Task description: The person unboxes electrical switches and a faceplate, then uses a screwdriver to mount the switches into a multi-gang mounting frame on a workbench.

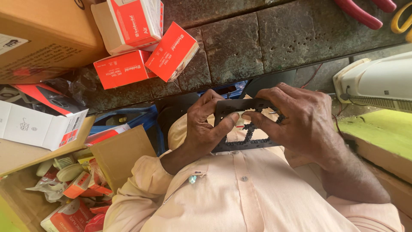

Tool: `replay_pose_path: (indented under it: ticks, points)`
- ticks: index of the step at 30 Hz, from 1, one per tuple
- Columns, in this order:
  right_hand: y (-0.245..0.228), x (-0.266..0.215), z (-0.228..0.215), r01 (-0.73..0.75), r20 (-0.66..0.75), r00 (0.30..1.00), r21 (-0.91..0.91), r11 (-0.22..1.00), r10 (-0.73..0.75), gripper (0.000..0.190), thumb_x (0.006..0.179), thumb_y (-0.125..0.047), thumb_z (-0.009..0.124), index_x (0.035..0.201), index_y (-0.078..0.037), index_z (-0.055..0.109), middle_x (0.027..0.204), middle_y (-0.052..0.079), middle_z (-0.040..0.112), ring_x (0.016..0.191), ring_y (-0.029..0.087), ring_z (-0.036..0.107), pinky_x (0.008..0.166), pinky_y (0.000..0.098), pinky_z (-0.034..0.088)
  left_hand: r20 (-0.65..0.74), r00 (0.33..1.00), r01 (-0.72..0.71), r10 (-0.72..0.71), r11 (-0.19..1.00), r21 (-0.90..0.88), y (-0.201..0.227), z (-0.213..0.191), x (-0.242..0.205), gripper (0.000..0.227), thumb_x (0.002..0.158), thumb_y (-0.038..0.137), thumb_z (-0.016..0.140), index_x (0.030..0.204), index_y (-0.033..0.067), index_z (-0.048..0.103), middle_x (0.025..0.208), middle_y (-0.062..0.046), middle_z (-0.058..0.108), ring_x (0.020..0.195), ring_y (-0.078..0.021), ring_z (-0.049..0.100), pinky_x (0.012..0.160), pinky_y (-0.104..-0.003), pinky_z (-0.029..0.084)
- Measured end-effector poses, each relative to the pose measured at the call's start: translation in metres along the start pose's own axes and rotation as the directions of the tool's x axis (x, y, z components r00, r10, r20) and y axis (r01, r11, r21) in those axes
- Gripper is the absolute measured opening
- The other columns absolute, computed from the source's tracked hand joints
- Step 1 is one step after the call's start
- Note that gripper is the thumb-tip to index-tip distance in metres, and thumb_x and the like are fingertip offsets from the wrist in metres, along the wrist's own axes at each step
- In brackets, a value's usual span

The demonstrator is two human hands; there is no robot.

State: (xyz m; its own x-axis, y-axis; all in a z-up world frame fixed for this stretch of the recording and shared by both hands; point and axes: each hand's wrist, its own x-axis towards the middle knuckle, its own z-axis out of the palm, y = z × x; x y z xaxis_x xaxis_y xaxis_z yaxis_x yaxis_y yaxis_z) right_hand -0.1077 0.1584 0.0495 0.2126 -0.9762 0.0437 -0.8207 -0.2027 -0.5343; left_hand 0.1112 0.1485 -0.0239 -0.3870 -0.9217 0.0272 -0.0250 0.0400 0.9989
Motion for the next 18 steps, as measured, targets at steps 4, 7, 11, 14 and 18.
replay_pose_path:
  ticks: [4,7,11,14,18]
  points:
    - [-0.002,-0.001,0.005,-0.022,-0.002,1.0,0.034,0.999,0.022,0.034,0.085,-0.034,0.084,0.102,-0.007,0.074,0.08,0.004,0.072,0.063,0.019,0.07,0.054,0.0367,0.053,-0.023,1.0,0.012,-0.012,1.0,0.002,-0.003,0.001,0.0,0.014,0.092,0.009,0.072,0.103,0.0039,0.077,0.085,0.001,0.058,0.078,-0.0077,0.055,0.07,-0.025,0.045]
    - [0.001,-0.004,0.006,-0.034,0.004,0.999,0.028,0.999,0.034,0.033,0.086,-0.033,0.083,0.104,-0.006,0.073,0.08,0.005,0.071,0.063,0.019,0.069,0.055,0.0372,0.052,-0.021,1.0,-0.013,0.012,1.0,-0.013,-0.003,0.002,0.003,0.012,0.094,0.01,0.073,0.103,0.0036,0.076,0.086,0.0,0.057,0.077,-0.0093,0.054,0.069,-0.026,0.044]
    - [0.007,-0.006,0.008,-0.077,0.055,0.995,-0.068,0.995,0.081,0.041,0.086,-0.039,0.082,0.11,-0.007,0.072,0.084,0.007,0.07,0.069,0.024,0.068,0.06,0.0428,0.052,0.086,0.995,0.042,-0.054,0.991,0.128,0.005,-0.007,0.003,0.02,0.098,0.017,0.074,0.112,0.0028,0.07,0.091,-0.004,0.061,0.08,-0.0115,0.06,0.072,-0.027,0.049]
    - [0.011,-0.007,0.009,-0.079,0.132,0.987,-0.117,0.99,0.094,0.053,0.084,-0.046,0.08,0.121,-0.009,0.068,0.088,0.007,0.067,0.075,0.027,0.069,0.064,0.0466,0.052,0.168,0.981,0.09,-0.102,0.993,0.076,0.014,-0.013,-0.003,0.036,0.1,0.018,0.072,0.129,0.0019,0.06,0.104,-0.009,0.071,0.093,-0.0135,0.07,0.083,-0.028,0.057]
    - [0.013,-0.009,0.009,-0.083,0.19,0.976,-0.11,0.99,0.103,0.073,0.076,-0.055,0.082,0.129,-0.009,0.063,0.092,0.009,0.064,0.077,0.03,0.069,0.064,0.0484,0.051,0.225,0.958,0.136,-0.18,0.971,0.197,0.017,-0.014,-0.009,0.051,0.098,0.018,0.073,0.139,0.0019,0.048,0.107,-0.014,0.076,0.099,-0.0167,0.077,0.086,-0.03,0.06]
